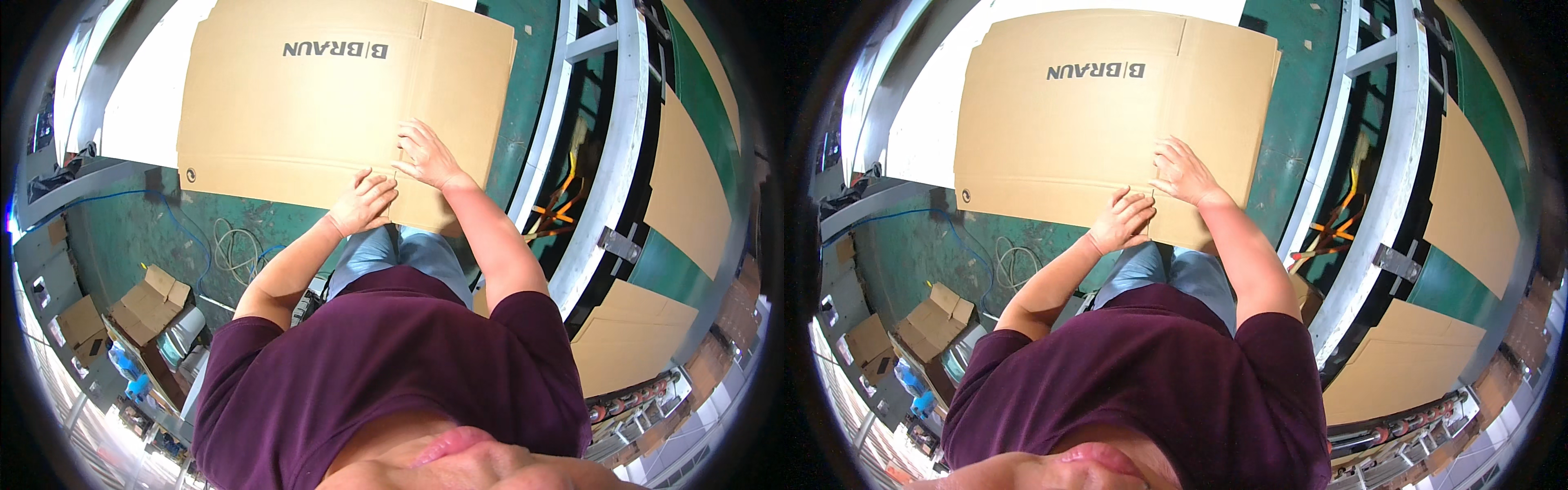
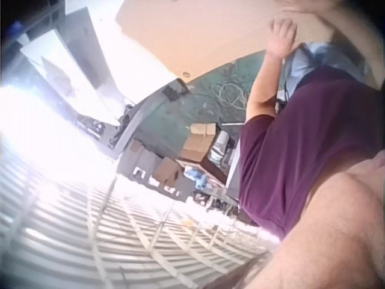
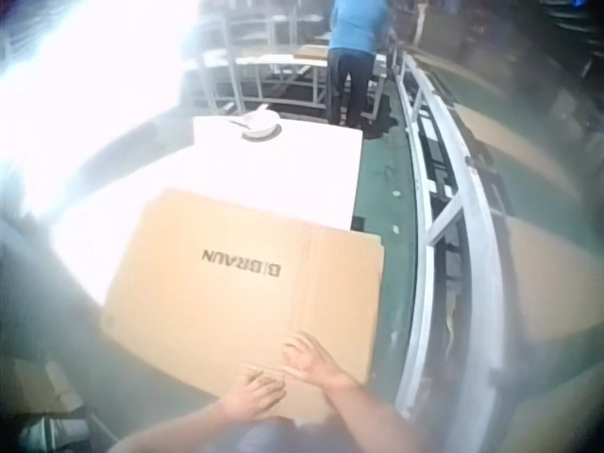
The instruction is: The person folds flat cardboard sheets along pre-scored lines to form box shapes. They repeatedly pick up a sheet, fold the side flaps inward, and then fold the top and bottom flaps to create a closed box structure. The finished boxes are placed on a nearby surface.
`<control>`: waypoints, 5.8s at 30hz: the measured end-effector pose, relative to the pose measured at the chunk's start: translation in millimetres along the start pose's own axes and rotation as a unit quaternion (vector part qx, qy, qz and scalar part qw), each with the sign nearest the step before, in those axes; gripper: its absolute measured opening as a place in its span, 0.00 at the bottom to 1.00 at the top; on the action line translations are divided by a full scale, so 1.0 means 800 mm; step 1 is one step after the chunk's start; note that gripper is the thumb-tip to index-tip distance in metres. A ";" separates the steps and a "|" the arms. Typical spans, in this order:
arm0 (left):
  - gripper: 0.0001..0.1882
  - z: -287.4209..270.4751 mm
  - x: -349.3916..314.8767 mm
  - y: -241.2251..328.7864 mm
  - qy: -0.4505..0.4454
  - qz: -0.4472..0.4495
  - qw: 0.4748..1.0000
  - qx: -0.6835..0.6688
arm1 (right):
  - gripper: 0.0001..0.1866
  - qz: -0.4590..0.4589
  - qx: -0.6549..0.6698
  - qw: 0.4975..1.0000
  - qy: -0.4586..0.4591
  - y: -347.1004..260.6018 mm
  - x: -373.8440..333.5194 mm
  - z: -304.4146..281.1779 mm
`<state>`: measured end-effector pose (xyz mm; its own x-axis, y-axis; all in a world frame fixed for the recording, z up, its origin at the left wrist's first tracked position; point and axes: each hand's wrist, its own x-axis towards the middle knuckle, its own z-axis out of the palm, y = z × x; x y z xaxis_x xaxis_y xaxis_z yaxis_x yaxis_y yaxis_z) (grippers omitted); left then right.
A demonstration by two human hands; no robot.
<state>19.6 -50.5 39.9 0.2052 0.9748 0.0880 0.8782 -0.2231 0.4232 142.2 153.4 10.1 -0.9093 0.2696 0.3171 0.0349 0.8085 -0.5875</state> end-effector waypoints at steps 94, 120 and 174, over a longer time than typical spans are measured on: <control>0.25 0.025 -0.044 0.024 -0.122 -0.069 0.979 0.150 | 0.23 0.270 0.758 0.428 0.411 -0.149 -0.111 -0.157; 0.13 -0.051 -0.201 0.018 -0.340 -0.197 0.883 -0.258 | 0.33 0.628 0.728 0.266 0.066 -0.238 -0.011 0.205; 0.41 0.023 -0.012 0.036 0.104 -0.098 0.977 -0.160 | 0.24 0.243 -0.252 0.936 -0.031 -0.131 -0.027 0.001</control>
<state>50.6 -66.5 34.7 -0.0740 0.9868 0.1444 0.7050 -0.0506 0.7074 157.9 62.3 64.3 -0.7576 0.6508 0.0506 0.6271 0.7471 -0.2206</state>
